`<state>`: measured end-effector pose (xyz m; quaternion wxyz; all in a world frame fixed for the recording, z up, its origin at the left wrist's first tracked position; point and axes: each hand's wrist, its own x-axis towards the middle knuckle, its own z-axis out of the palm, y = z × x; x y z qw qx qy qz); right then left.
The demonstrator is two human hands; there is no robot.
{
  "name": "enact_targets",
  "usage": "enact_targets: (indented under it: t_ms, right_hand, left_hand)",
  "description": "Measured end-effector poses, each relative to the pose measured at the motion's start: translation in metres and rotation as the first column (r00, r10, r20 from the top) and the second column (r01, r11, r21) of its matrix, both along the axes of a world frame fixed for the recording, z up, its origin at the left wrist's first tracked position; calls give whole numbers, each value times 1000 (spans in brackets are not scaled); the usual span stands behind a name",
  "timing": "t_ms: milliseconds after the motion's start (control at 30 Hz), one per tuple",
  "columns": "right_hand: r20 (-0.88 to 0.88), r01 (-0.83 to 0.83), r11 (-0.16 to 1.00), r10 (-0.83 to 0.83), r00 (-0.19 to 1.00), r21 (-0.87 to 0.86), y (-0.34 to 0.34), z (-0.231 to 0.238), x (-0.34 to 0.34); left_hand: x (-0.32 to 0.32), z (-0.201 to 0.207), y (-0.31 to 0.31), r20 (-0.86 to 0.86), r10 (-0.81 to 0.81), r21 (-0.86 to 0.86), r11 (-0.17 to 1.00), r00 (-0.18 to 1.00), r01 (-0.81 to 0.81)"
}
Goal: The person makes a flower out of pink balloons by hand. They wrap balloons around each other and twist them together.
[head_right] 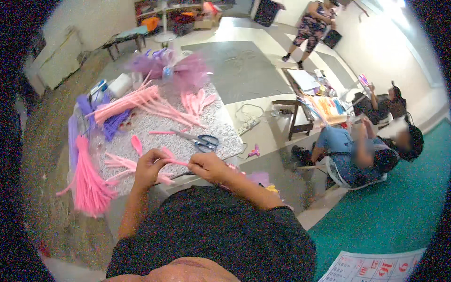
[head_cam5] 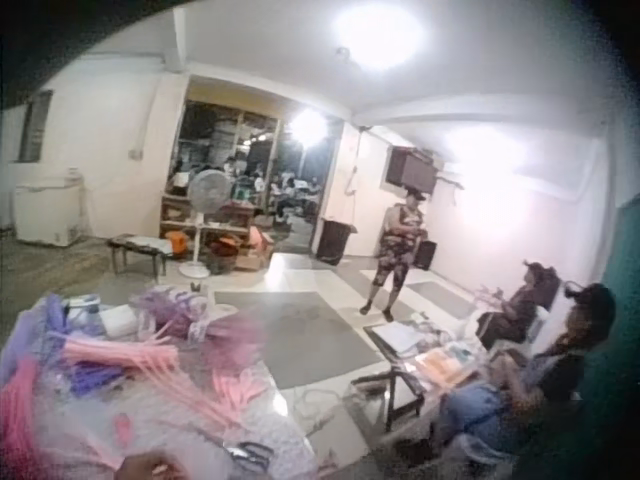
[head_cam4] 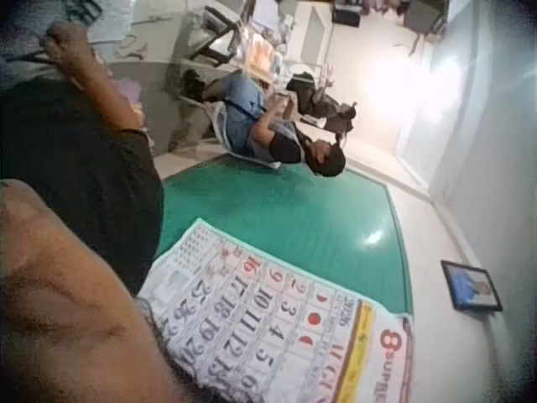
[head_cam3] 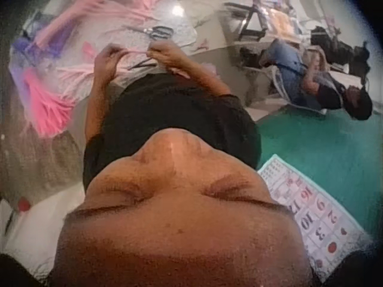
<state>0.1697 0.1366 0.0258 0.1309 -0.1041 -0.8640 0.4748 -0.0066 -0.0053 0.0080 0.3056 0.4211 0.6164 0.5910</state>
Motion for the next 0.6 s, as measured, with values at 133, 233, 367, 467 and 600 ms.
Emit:
enact_targets:
  t_ms: [133, 233, 367, 467, 600]
  right_hand:
    - [137, -34, 995, 46, 990, -93, -4, -11, -13]
    - [140, 72, 947, -29, 990, -312, 4, -40, -24]
    - [-1, 218, 975, -218, 976, -45, 24, -31, -38]
    - [-44, 174, 955, -168, 985, 238, 38, -46, -54]
    - [30, 62, 895, -84, 996, 442, 46, -66, -91]
  left_hand:
    - [-8, -7, -10, -13, 57, -34, 998, 998, -57]
    - [-30, -12, -12, -34, 232, -83, 969, 972, -234]
    - [-67, -5, -17, -481, 387, -32, 889, 786, -457]
    - [-92, -19, -5, -624, 332, -77, 875, 708, -478]
    - [-100, -29, 15, -728, 121, -249, 871, 675, -424]
